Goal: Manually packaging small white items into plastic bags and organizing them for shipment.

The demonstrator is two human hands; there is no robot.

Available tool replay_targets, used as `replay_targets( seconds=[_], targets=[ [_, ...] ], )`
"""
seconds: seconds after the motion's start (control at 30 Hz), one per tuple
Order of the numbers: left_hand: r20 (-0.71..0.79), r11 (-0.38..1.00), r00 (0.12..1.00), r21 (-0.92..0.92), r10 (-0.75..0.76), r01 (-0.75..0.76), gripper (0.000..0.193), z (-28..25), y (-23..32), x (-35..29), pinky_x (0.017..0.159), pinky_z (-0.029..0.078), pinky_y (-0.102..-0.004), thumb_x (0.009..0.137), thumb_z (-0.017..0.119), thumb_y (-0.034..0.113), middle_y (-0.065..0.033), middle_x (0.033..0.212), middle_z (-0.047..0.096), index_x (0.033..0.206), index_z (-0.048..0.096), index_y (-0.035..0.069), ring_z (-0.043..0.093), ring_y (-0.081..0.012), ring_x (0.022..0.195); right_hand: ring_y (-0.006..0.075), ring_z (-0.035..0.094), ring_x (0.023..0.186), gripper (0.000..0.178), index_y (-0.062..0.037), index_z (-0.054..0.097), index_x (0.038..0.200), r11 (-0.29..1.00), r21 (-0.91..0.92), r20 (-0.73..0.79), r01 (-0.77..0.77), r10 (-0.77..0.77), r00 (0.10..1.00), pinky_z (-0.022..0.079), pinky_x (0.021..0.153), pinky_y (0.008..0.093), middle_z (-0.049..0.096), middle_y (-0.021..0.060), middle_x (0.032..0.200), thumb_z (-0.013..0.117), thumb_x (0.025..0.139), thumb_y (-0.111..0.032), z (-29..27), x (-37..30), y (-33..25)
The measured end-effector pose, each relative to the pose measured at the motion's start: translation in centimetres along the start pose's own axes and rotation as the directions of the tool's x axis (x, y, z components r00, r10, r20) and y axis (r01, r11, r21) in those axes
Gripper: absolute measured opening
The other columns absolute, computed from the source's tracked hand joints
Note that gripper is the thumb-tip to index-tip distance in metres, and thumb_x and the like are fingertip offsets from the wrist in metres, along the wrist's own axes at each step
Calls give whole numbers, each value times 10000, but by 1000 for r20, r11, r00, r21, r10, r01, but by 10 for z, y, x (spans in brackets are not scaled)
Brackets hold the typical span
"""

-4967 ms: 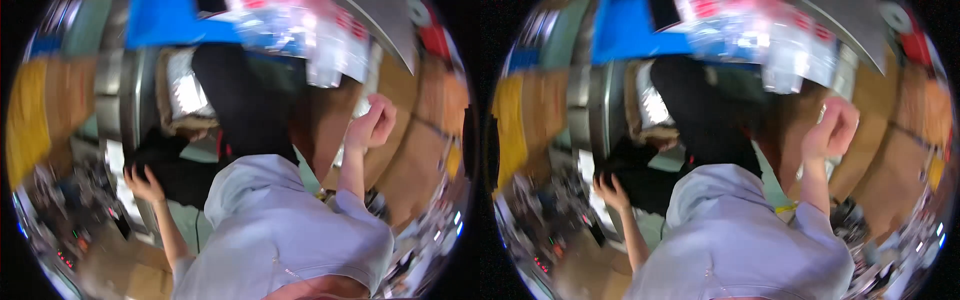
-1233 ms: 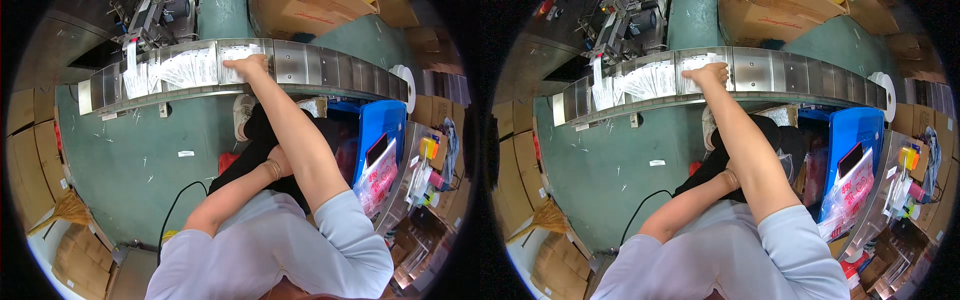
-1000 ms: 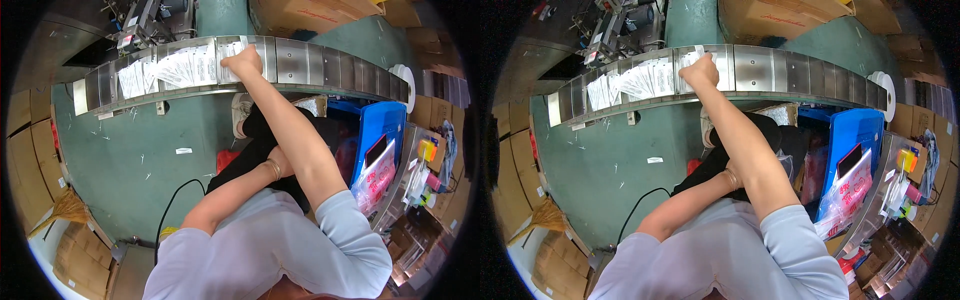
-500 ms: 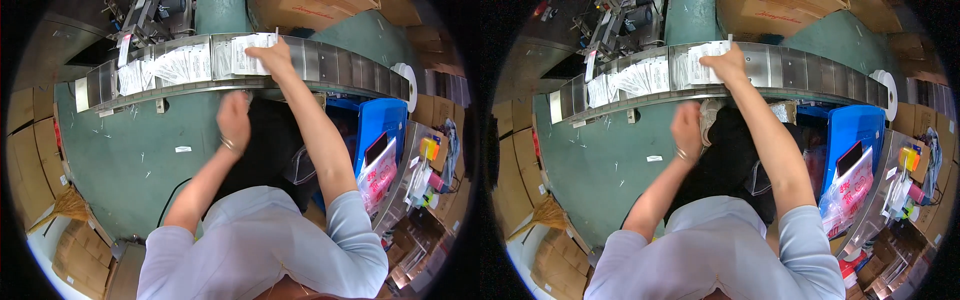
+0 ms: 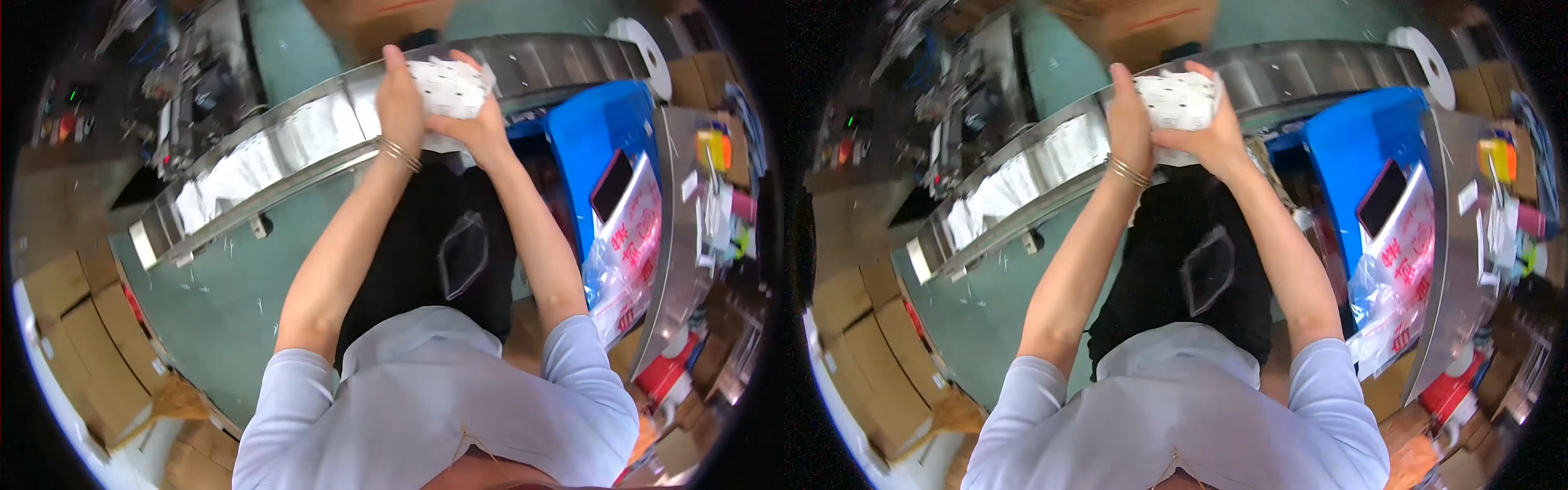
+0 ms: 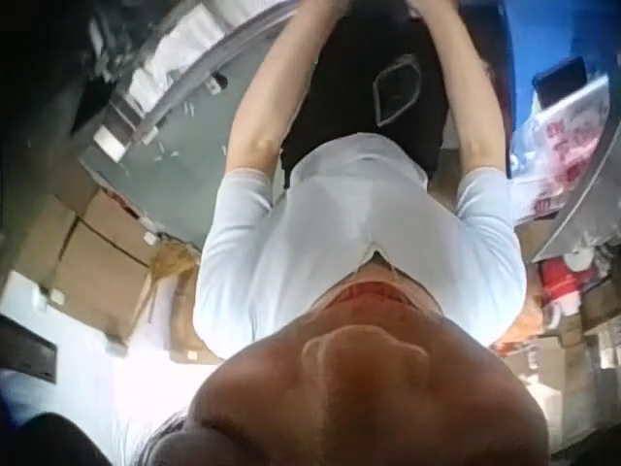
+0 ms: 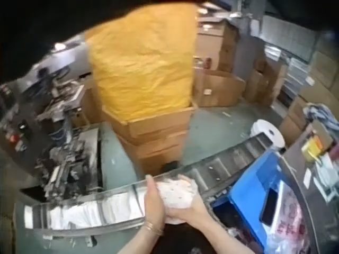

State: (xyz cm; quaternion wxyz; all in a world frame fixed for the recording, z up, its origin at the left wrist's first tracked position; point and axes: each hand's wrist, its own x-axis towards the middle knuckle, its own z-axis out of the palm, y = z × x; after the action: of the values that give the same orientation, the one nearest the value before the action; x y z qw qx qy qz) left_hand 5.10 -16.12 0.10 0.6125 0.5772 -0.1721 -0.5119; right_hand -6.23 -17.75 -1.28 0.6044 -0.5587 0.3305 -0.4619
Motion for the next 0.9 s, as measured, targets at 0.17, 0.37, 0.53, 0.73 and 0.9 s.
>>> replay_targets(
  seconds=[0.17, 0.37, 0.53, 0.73, 0.9],
  targets=[
    [336, 983, 924, -74, 183, -168, 594, 123, -52, -33, 727, 447, -273, 964, 309, 476, -75, 882, 626, 881, 625, -20, 566, -152, 793, 201, 535, 1049, 974, -38, 308, 1319, 993, -89, -292, 78, -101, 951, 451, 913, 339, 537, 117, 1149, 847, 509, -9, -111, -51, -51],
    [673, 994, 731, -70, 111, -87, 418, 216, -106, -53, 755, 446, -253, 958, 420, 367, -71, 921, 615, 998, 601, -7, 561, -116, 843, 233, 449, 1174, 1129, -58, 212, 1374, 927, -353, -438, 126, -283, 853, 399, 975, 356, 406, 136, 1295, 891, 472, -77, -214, -100, -35],
    [580, 968, 777, -101, 246, -231, 322, 231, -130, -57, 789, 456, -259, 923, 523, 234, -97, 946, 619, 1130, 534, -13, 571, -132, 853, 244, 370, 1251, 1286, -63, 67, 1419, 974, -156, -447, 164, -217, 868, 349, 1020, 364, 348, 137, 1338, 915, 460, -180, -234, -117, -15],
    [646, 987, 758, -162, 93, 17, 338, 227, -123, -59, 810, 462, -269, 907, 542, 169, -148, 990, 627, 1167, 488, -40, 584, -158, 868, 231, 384, 1239, 1317, -70, 19, 1427, 956, -219, -430, 195, -274, 860, 354, 1016, 358, 355, 129, 1336, 912, 467, -196, -230, -119, -11],
    [699, 981, 706, -191, 112, 34, 357, 242, -110, -65, 839, 461, -278, 917, 524, 199, -170, 1029, 624, 1175, 477, -44, 587, -172, 922, 222, 434, 1191, 1145, -75, 161, 1395, 961, -244, -483, 129, -236, 843, 372, 996, 344, 398, 118, 1300, 884, 508, -120, -231, -114, -21]
  ],
)
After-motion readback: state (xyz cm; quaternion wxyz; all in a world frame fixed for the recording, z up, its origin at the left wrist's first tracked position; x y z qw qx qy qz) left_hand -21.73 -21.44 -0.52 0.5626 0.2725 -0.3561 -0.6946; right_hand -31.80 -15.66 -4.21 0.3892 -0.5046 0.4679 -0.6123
